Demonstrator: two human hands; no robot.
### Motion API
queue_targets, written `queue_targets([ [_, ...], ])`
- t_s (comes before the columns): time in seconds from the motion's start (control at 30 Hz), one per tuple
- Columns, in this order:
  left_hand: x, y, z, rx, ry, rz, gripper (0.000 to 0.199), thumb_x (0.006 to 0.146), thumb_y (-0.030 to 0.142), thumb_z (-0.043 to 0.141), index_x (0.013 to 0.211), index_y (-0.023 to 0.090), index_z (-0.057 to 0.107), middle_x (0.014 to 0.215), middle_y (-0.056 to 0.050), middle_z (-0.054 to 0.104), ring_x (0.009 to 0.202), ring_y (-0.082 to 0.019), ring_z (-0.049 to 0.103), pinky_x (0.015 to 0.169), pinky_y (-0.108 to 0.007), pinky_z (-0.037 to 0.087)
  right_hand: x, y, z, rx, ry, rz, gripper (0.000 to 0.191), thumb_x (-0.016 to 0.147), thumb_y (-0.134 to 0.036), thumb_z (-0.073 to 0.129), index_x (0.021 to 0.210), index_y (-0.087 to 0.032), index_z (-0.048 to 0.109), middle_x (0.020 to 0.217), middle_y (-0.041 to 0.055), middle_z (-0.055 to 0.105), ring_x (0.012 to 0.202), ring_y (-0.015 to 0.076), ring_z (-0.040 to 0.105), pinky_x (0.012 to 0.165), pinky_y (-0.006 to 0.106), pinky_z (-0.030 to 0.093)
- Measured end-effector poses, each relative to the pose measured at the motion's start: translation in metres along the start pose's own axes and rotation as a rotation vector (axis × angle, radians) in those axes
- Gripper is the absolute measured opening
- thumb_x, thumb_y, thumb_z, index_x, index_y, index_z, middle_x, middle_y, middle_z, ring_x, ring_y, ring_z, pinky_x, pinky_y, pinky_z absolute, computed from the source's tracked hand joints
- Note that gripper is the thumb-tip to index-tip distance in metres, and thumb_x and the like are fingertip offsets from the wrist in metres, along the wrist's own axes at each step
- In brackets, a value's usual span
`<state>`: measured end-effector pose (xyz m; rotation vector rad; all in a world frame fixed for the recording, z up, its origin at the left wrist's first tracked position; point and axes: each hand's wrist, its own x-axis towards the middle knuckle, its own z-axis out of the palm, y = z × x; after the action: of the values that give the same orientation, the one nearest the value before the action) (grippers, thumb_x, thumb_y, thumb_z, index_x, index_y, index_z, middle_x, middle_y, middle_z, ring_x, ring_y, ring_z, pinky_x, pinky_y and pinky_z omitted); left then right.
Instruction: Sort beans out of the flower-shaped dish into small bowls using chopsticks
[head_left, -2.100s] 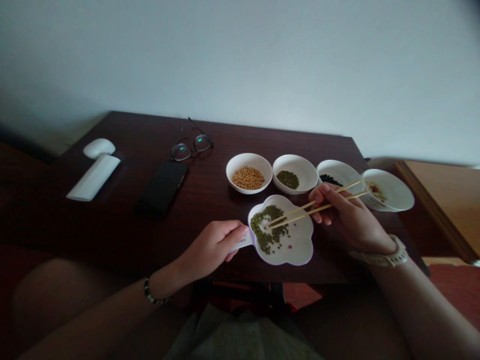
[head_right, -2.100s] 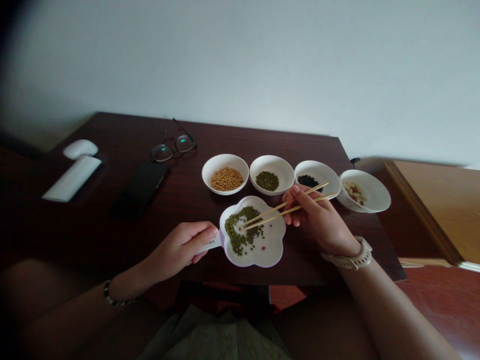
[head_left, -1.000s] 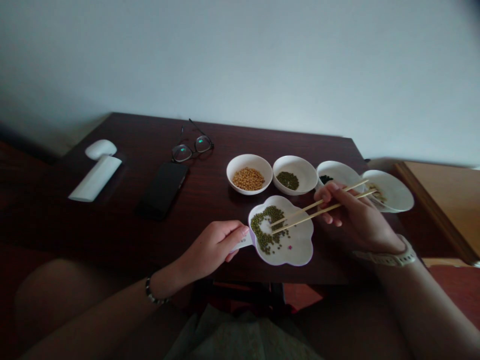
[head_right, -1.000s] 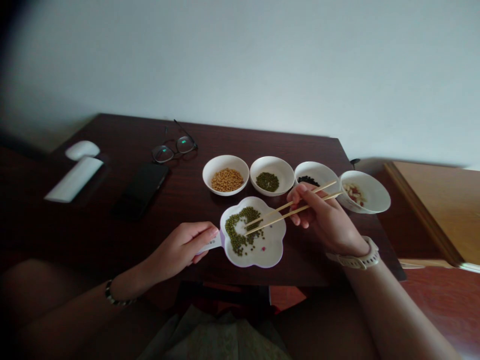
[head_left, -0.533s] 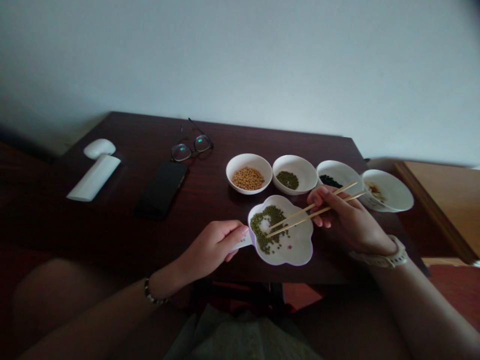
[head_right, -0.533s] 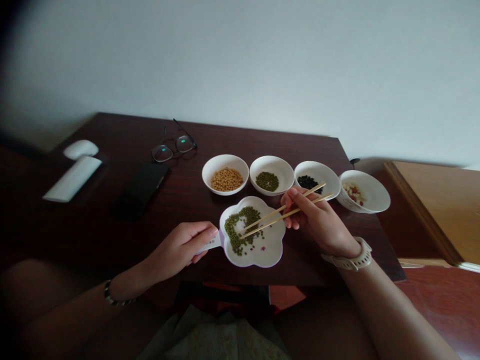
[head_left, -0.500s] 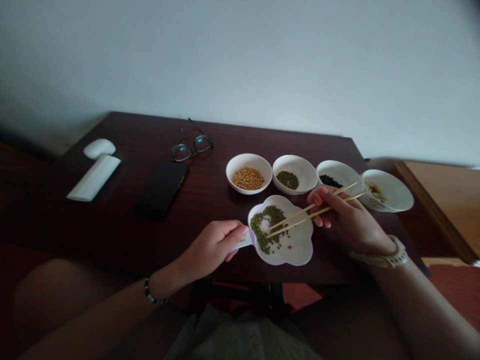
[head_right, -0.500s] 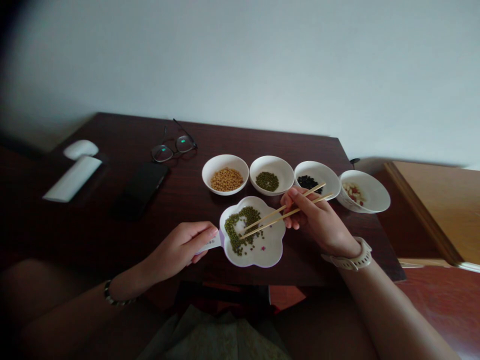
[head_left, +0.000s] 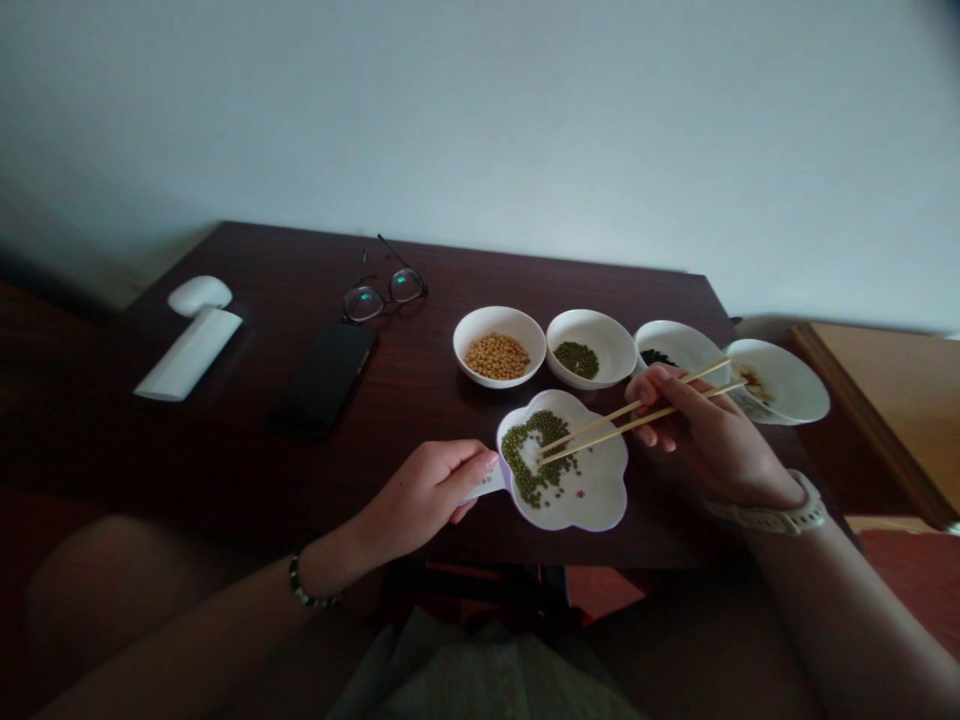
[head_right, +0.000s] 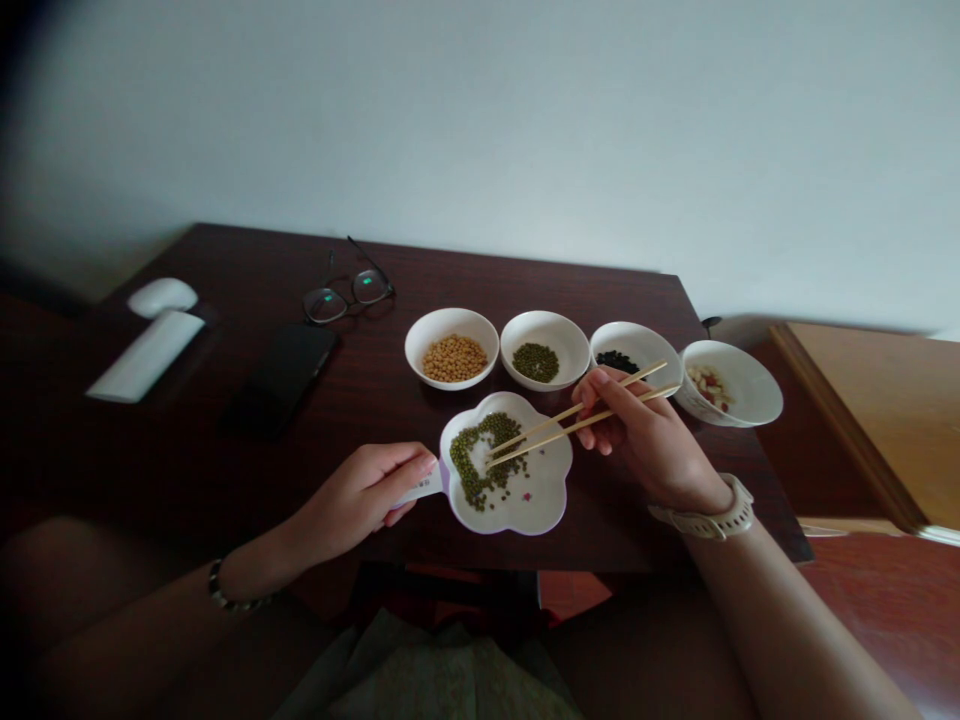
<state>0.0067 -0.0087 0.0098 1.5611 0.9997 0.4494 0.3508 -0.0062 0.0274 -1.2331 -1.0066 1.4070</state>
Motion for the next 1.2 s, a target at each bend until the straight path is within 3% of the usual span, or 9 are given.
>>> queue_targets([
  [0.33,0.001,-0.002,0.0,0.009,-0.006,0.009,0.052,0.121,0.047,0.051,0.075,0.023,0.054,0.062,0.005,0.056,0.06,-0.014,0.052,0.064,-0.029,0.039,0.002,0.005,-0.003,-0.011,-0.015,-0.007,0.044,0.106,-0.059,0.085,0.084,-0.022,0.076,0.073,0.003,0.063,0.057,0.0129,0.053,0.048,0.025,0.046],
  [0.53,-0.001,0.0,-0.002,0.008,0.0,0.0,0.052,0.119,0.047,0.051,0.074,0.023,0.054,0.061,0.004,0.056,0.059,-0.014,0.052,0.063,-0.029,0.039,0.0,0.0,-0.001,0.065,0.012,-0.045,0.04,0.107,-0.052,0.085,0.085,-0.022,0.071,0.085,0.0021,0.06,0.06,0.0114,0.049,0.05,0.026,0.045],
  [0.73,-0.005,-0.006,-0.004,0.015,0.003,-0.009,0.052,0.119,0.048,0.052,0.074,0.023,0.054,0.061,0.003,0.057,0.059,-0.015,0.053,0.062,-0.029,0.039,0.006,-0.009,-0.018,0.15,0.204,-0.2,0.035,0.099,-0.047,0.094,0.083,-0.027,0.07,0.088,0.0041,0.057,0.065,0.016,0.048,0.043,0.03,0.035],
  [0.97,-0.006,-0.013,-0.005,0.014,0.008,-0.001,0.052,0.119,0.049,0.052,0.074,0.023,0.054,0.061,0.004,0.056,0.059,-0.015,0.052,0.062,-0.029,0.039,0.014,-0.007,-0.043,0.203,0.374,-0.35,0.028,0.101,-0.038,0.092,0.083,-0.028,0.073,0.09,0.0079,0.066,0.069,0.0186,0.055,0.043,0.033,0.035],
  [1.2,-0.003,-0.007,-0.004,0.015,0.003,-0.006,0.052,0.12,0.047,0.052,0.074,0.023,0.054,0.061,0.004,0.056,0.06,-0.015,0.053,0.063,-0.028,0.04,0.005,-0.007,-0.02,0.089,0.249,-0.222,0.033,0.106,-0.047,0.085,0.084,-0.026,0.073,0.087,0.0047,0.062,0.064,0.0152,0.052,0.044,0.031,0.036],
])
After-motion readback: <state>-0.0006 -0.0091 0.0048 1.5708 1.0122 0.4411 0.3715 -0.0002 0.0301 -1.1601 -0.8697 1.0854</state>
